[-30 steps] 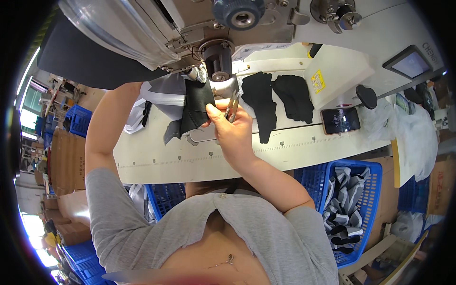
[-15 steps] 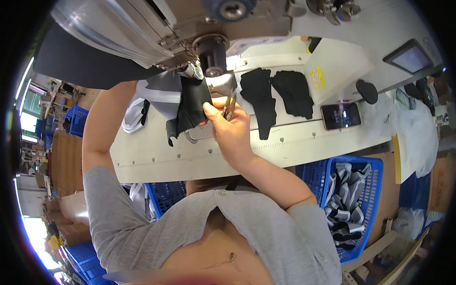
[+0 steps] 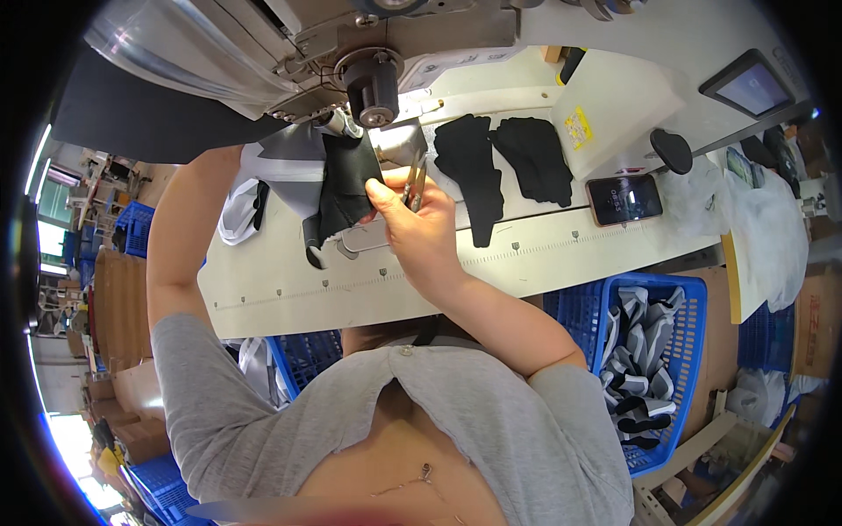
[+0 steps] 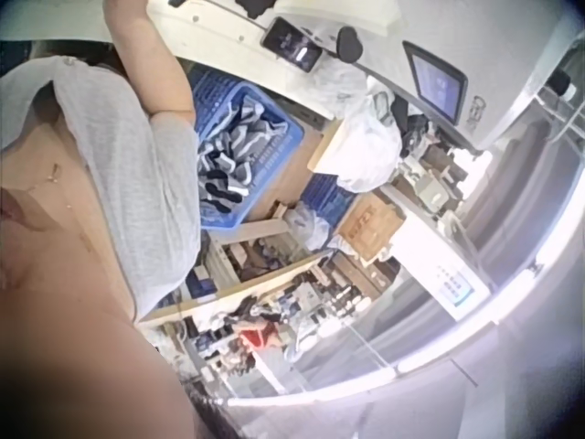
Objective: Sewing together shoe upper components using an industrial sewing machine.
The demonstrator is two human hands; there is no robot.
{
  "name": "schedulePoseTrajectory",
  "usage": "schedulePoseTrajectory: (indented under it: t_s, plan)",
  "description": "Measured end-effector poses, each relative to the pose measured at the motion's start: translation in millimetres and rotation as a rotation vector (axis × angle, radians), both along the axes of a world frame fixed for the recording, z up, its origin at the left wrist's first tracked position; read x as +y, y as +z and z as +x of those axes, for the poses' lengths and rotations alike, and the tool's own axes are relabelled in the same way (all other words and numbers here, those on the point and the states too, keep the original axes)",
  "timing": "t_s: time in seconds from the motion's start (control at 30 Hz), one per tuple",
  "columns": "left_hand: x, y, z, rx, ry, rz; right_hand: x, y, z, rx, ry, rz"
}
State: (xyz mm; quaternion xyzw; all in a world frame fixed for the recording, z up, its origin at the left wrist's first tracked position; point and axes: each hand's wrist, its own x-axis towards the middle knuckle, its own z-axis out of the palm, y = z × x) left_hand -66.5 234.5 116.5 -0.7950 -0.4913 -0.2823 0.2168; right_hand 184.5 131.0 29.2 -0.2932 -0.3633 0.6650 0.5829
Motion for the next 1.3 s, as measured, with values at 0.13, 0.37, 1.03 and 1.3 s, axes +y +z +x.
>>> schedulePoseTrajectory:
  t_s: [0.13,0.37,1.03,1.3]
  plan:
    - [2.9,-0.2,-10.4,0.018,0.02,0.089,1.4,-1.3,-4.2,-0.054,-0.024,0.053]
    - [4.9,0.6,-48.1,0.087,0.083,0.277,3.6,0.9,-10.0,-0.143,-0.07,0.127]
    - [-101.9,-51.3,90.1,-0.21,-0.486,-0.036,-10.5,6.7,-7.3,-0.091,-0.044,0.039]
    - [-98.0,-47.6,92.3,-0.152,-0.439,0.02,-9.5,9.2,-6.1,0.009,0.015,0.001]
